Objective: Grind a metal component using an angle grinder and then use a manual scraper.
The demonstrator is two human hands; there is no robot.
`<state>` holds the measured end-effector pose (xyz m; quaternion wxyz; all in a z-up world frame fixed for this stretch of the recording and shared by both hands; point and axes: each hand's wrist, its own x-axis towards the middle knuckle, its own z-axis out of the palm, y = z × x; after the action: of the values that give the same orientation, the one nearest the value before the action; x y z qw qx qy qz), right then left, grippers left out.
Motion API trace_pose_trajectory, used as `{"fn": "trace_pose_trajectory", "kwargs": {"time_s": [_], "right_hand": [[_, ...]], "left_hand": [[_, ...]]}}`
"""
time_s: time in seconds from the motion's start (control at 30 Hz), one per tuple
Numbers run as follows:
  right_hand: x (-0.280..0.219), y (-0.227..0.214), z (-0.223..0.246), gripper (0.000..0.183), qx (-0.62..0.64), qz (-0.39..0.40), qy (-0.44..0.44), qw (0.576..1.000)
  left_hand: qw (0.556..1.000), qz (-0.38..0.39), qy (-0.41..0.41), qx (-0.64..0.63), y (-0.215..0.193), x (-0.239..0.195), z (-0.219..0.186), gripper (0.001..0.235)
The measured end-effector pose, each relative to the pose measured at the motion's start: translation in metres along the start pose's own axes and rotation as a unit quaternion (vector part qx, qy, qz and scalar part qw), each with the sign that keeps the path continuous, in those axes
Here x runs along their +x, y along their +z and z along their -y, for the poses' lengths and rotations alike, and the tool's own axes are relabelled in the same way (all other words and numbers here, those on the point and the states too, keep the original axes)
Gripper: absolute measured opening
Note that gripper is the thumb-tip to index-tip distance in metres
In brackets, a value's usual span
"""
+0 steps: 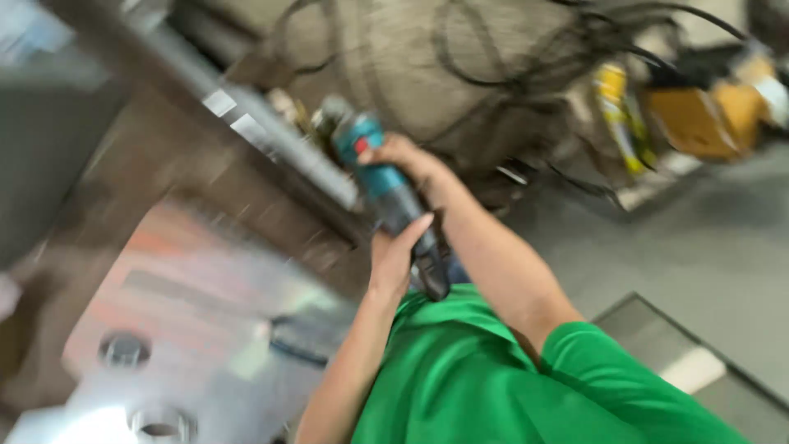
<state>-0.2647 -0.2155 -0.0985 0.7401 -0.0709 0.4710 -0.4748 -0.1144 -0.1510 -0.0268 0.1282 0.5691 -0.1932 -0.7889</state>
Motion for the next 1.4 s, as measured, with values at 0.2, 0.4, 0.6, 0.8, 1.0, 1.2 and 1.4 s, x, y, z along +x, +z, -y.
{"fn": "trace_pose_trajectory", "kwargs": {"time_s": [0.2,0.4,0.6,0.8,1.0,1.2,1.4], "right_hand": [[-0.067,-0.062,-0.038,0.080,-0.234,-0.211,-0.025,0.949],[-0.142,-0.166,-0.048,0.114,-0.337,-0.440,0.070,0.830],[-0.195,-0.350,-0.074,0.085,-0.418,-0.372,0.090,0.824],[-0.223,-0.474,-0.075,0.080,-0.521,-0.336,0.130,0.774],[-0.215,-0.559,-0.100,0.067,-0.609,-0.377,0.030,0.697],[-0.203,-0.604,-0.120,0.062,-0.648,-0.414,0.022,0.639],[-0.183,-0.645,-0.153,0.072,-0.599,-0.405,-0.002,0.691]], "left_hand": [[0.928,-0.076,0.103,0.349,0.046,0.019,0.087,0.047],[0.779,-0.057,0.200,0.591,0.120,0.050,0.200,0.060],[0.682,0.171,0.250,0.666,0.195,0.026,0.229,0.045],[0.702,0.109,0.171,0.683,0.151,0.035,0.229,0.043],[0.650,0.029,0.130,0.748,0.076,0.040,0.223,0.043],[0.653,-0.037,0.070,0.753,0.061,0.039,0.244,0.043],[0.692,-0.024,0.049,0.720,0.077,0.040,0.261,0.042]]}}
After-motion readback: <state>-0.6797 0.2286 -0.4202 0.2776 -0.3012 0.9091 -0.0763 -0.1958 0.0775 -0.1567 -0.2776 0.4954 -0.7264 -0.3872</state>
